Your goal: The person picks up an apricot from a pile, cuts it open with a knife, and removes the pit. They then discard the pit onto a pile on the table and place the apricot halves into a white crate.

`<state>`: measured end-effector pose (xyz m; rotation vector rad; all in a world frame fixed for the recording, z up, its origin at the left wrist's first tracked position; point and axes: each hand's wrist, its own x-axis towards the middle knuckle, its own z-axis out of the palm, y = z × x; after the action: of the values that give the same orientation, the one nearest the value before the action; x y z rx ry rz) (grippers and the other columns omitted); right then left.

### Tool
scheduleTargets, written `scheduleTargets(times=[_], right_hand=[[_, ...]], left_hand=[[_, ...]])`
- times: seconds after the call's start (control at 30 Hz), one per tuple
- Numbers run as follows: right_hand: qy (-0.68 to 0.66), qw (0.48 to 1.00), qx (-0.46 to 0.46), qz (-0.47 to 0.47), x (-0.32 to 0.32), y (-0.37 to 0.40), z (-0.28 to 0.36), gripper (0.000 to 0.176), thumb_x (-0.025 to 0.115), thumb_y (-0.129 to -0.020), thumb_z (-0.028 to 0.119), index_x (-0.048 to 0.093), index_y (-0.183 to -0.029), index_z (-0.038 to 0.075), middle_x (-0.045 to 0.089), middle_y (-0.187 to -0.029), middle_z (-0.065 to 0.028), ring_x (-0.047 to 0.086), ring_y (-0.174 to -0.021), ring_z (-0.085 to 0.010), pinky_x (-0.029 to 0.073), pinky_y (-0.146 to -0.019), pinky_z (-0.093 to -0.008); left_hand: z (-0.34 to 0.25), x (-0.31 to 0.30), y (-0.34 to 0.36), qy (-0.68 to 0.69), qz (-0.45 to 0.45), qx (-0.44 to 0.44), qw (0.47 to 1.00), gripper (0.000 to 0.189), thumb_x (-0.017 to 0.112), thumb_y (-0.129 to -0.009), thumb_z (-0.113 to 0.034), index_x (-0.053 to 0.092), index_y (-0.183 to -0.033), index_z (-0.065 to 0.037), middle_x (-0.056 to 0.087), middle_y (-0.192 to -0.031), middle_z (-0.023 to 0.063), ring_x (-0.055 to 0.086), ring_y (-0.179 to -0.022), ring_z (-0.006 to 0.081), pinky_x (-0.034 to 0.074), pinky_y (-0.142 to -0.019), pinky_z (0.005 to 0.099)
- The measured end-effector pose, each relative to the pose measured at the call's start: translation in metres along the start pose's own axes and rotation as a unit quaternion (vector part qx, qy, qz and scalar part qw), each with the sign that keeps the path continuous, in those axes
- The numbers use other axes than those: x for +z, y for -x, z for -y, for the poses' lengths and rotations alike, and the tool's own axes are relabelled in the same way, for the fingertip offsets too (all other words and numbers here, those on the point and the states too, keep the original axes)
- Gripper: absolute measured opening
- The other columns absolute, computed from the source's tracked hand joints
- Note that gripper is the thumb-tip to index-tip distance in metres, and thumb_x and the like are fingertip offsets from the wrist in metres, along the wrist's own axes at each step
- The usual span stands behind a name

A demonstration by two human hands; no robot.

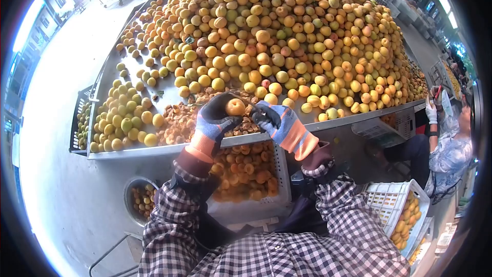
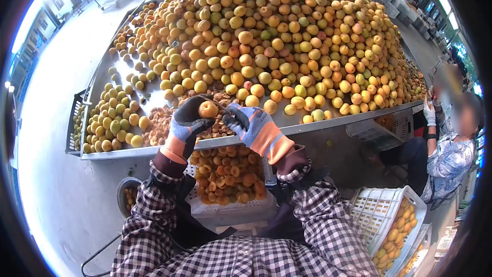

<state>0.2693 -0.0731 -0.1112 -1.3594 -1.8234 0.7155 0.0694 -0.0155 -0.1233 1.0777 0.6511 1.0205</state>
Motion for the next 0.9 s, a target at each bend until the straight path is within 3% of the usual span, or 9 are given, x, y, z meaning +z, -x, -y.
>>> scheduleTargets(times=[0.17,0.27,0.37,0.47,0.57,0.63,0.8,0.9], right_hand=[[0.013,0.999,0.041,0.018,0.003,0.004,0.005,0.024,0.064,-0.089,0.007,0.063,-0.112,-0.001,0.068,-0.097,-0.0149,0.065,-0.083,-0.017,0.051,-0.074,-0.0297],[-0.029,0.999,0.03,0.023,0.007,0.006,-0.001,0.026,0.064,-0.088,0.007,0.063,-0.113,-0.001,0.068,-0.099,-0.0171,0.065,-0.083,-0.0193,0.05,-0.075,-0.029],[0.017,1.0,-0.01,0.0,0.01,0.009,-0.005,0.028,0.064,-0.088,0.005,0.062,-0.115,-0.001,0.068,-0.098,-0.0164,0.065,-0.085,-0.0187,0.05,-0.076,-0.0298],[-0.038,0.998,0.035,0.025,0.017,0.009,-0.009,0.03,0.063,-0.089,0.007,0.06,-0.118,0.0,0.068,-0.096,-0.0153,0.066,-0.088,-0.0189,0.05,-0.077,-0.0308],[-0.029,0.999,-0.023,0.022,0.021,0.01,-0.005,0.032,0.063,-0.09,0.011,0.06,-0.12,0.001,0.068,-0.094,-0.0133,0.066,-0.088,-0.018,0.05,-0.077,-0.0311],[-0.077,0.997,-0.01,0.01,0.023,0.01,0.002,0.024,0.062,-0.089,0.014,0.058,-0.11,0.004,0.067,-0.09,-0.0177,0.065,-0.088,-0.0363,0.051,-0.074,-0.0387],[-0.071,0.997,-0.006,0.018,0.027,0.006,-0.003,0.026,0.062,-0.09,0.017,0.057,-0.112,0.005,0.068,-0.09,-0.0174,0.065,-0.09,-0.0364,0.051,-0.074,-0.0399],[0.039,0.998,0.046,0.02,0.025,0.006,-0.003,0.036,0.064,-0.088,0.013,0.054,-0.12,0.001,0.067,-0.098,-0.0189,0.065,-0.095,-0.0344,0.051,-0.08,-0.0378]], left_hand=[[-0.009,0.002,0.003,-0.001,0.013,-0.031,0.999,0.061,0.08,-0.066,0.005,0.058,-0.123,0.001,0.064,-0.114,0.0059,0.061,-0.104,0.0145,0.052,-0.09,0.0282],[-0.012,0.004,0.004,0.002,0.019,-0.034,0.999,0.06,0.08,-0.066,0.004,0.059,-0.122,0.001,0.065,-0.112,0.0066,0.062,-0.102,0.0146,0.053,-0.088,0.0281],[-0.01,0.001,0.005,0.038,0.014,-0.047,0.998,0.058,0.08,-0.066,0.004,0.06,-0.121,0.001,0.066,-0.109,0.0071,0.063,-0.099,0.0149,0.054,-0.086,0.0282],[-0.006,-0.004,0.004,-0.011,0.017,-0.025,0.999,0.056,0.081,-0.066,0.002,0.061,-0.119,0.001,0.067,-0.108,0.0079,0.064,-0.098,0.0153,0.055,-0.086,0.0291],[-0.001,-0.006,0.002,-0.075,0.041,0.037,0.996,0.055,0.083,-0.066,0.001,0.062,-0.117,0.002,0.067,-0.107,0.0091,0.064,-0.099,0.0165,0.055,-0.086,0.0297],[-0.008,0.001,0.006,-0.015,0.03,0.008,0.999,0.055,0.083,-0.067,-0.001,0.061,-0.117,0.003,0.067,-0.108,0.0098,0.064,-0.098,0.0177,0.055,-0.086,0.0298],[-0.008,0.003,0.008,0.02,0.028,-0.021,0.999,0.058,0.08,-0.07,-0.004,0.057,-0.123,0.002,0.066,-0.112,0.0088,0.062,-0.104,0.0183,0.049,-0.093,0.0304],[-0.006,0.002,0.006,0.016,0.023,-0.013,1.0,0.056,0.078,-0.075,-0.009,0.056,-0.125,0.001,0.066,-0.112,0.0089,0.061,-0.106,0.0182,0.047,-0.096,0.0306]])
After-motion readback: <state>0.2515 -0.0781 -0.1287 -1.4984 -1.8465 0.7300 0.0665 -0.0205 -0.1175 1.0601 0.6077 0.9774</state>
